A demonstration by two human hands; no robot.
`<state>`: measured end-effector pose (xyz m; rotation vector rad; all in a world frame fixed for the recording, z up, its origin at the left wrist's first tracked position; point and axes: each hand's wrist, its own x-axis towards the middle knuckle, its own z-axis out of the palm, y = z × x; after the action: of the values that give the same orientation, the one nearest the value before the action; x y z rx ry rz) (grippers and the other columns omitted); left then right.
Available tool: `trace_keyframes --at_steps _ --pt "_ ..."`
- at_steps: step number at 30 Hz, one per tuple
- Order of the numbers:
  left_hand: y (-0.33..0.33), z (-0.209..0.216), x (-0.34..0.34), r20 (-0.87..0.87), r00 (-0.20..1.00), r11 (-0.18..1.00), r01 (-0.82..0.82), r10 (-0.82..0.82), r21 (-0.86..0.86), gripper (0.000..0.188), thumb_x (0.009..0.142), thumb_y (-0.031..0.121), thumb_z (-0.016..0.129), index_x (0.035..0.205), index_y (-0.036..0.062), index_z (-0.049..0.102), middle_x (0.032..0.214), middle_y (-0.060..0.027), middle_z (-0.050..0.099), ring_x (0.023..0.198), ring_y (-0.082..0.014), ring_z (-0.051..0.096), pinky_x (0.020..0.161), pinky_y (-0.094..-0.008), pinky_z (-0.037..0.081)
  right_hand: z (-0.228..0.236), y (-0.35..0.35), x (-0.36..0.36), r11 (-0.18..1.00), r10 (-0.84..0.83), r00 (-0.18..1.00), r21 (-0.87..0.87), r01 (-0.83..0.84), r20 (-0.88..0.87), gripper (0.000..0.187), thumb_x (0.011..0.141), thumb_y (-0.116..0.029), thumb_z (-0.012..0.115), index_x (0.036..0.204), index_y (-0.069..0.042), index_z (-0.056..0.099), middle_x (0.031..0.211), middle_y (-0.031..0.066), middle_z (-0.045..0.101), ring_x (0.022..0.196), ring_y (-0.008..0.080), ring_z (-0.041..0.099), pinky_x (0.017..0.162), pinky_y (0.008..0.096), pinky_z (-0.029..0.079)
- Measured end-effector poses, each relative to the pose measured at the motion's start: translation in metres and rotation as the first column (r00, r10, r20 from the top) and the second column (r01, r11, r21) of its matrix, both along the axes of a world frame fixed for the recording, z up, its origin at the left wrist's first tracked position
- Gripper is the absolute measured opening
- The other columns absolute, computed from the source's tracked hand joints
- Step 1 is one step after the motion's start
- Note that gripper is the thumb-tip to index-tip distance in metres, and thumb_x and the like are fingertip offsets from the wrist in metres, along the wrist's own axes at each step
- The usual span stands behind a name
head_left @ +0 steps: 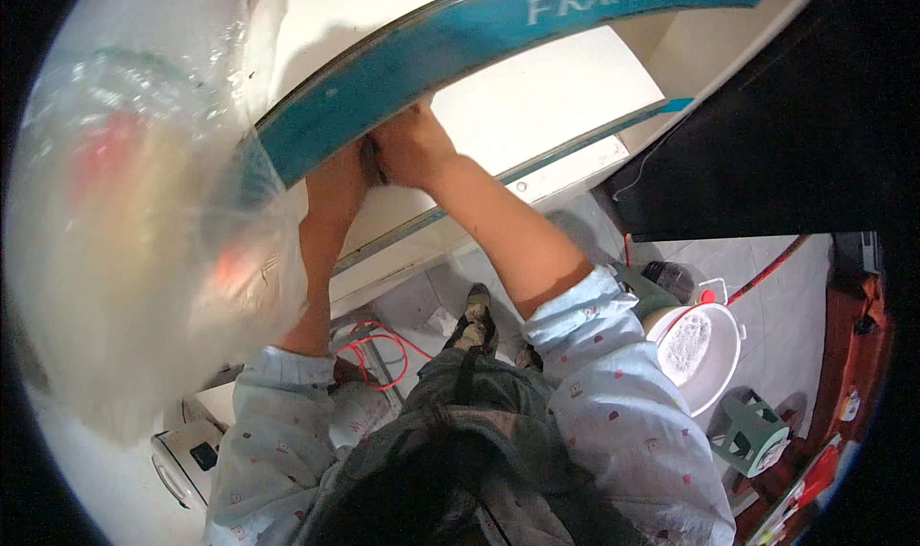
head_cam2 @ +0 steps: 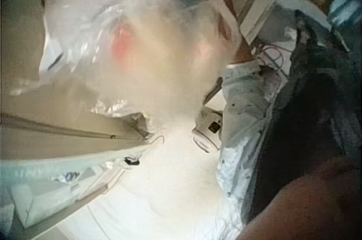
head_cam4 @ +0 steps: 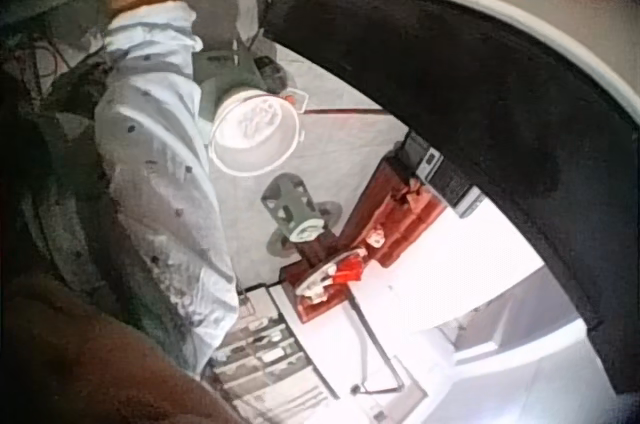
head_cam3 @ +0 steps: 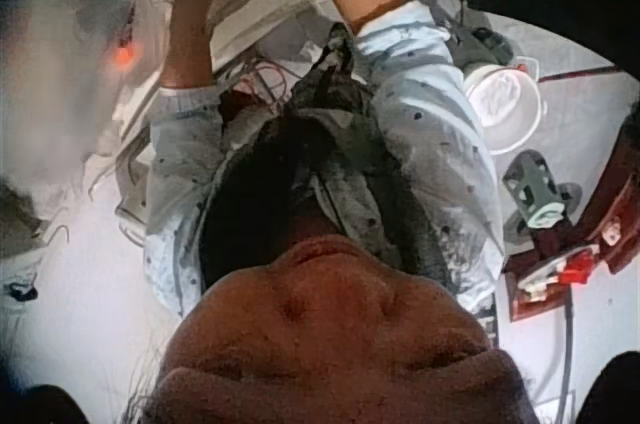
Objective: The person wipes the interior surfaces of a white shelving unit with a cloth, repeatedly dipping the cloth into a bucket of water. They remove and reposition several items including a red box, plastic bags, and a mug to access different areas, then wipe the shelves and side panels.
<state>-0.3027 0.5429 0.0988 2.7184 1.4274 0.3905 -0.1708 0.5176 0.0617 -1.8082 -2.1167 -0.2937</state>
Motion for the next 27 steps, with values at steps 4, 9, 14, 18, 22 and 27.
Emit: trace_keyframes --at_steps 4,9,14,18,22,27 --pt "-0.045 0.016 -0.021 -0.055 0.998 0.999 -0.015 0.013 -0.03 0.025 0.084 0.012 0.051 0.106 0.0061 0.061 0.099 -0.0171 0.06 0.086 -0.0351 0.062 0.073 -0.0449 0.05 0.002 -0.041 -0.018 0.995 0.091 0.993 0.05 -0.087 -0.077 0.017 0.076 -0.015 0.057 0.087 -0.008 0.068 0.091 0.0102 0.067 0.092 0.0253 0.06 0.087 0.0343 0.043" --pt "-0.08 0.036 -0.026 -0.206 0.974 0.993 0.078 -0.094 -0.086 0.021 0.078 0.012 0.054 0.093 0.0051 0.067 0.099 -0.0195 0.062 0.08 -0.0376 0.062 0.073 -0.0451 0.05 0.018 -0.077 -0.032 0.992 0.062 0.998 -0.114 -0.061 0.001 0.012 0.075 -0.011 0.057 0.08 -0.009 0.067 0.079 0.0089 0.067 0.084 0.0236 0.062 0.08 0.0326 0.046" --pt "-0.112 0.059 -0.028 -0.172 0.976 0.97 0.094 -0.134 -0.226 0.017 0.073 0.008 0.054 0.081 0.001 0.068 0.084 -0.0227 0.063 0.081 -0.0406 0.061 0.073 -0.0472 0.048 0.03 -0.121 -0.024 0.968 0.137 0.949 -0.164 -0.189 -0.285 0.015 0.074 -0.008 0.059 0.087 -0.005 0.064 0.089 0.0155 0.065 0.091 0.0303 0.06 0.08 0.0393 0.047" --pt "-0.145 0.051 -0.022 0.022 0.953 0.886 0.288 -0.301 -0.364 0.02 0.073 0.007 0.053 0.088 0.0004 0.064 0.081 -0.0216 0.063 0.075 -0.0379 0.061 0.069 -0.0429 0.048 0.039 -0.192 0.01 0.966 0.095 0.726 -0.112 -0.232 -0.681 0.021 0.075 -0.008 0.058 0.096 -0.007 0.059 0.092 0.0166 0.061 0.093 0.0378 0.055 0.08 0.0448 0.045" --pt "-0.195 0.042 0.039 0.371 0.89 0.535 0.456 -0.266 -0.711 0.023 0.084 0.004 0.046 0.099 -0.0006 0.063 0.078 -0.0096 0.062 0.064 -0.0158 0.058 0.061 -0.03 0.049 0.039 -0.301 0.075 0.965 -0.197 0.503 -0.257 -0.053 -0.842 0.017 0.083 -0.018 0.06 0.094 -0.005 0.062 0.085 0.0191 0.062 0.081 0.0353 0.06 0.071 0.0431 0.047" --pt "-0.282 -0.004 0.144 0.521 0.853 -0.023 0.521 -0.009 -0.853 0.03 0.094 0.028 0.052 0.114 0.0057 0.059 0.094 -0.003 0.061 0.076 -0.0102 0.056 0.059 -0.0257 0.048 0.028 -0.443 0.142 0.919 -0.352 0.15 -0.31 0.245 -0.924 0.014 0.087 -0.014 0.062 0.091 0.0 0.061 0.072 0.0014 0.058 0.068 0.0085 0.049 0.06 0.0259 0.043"
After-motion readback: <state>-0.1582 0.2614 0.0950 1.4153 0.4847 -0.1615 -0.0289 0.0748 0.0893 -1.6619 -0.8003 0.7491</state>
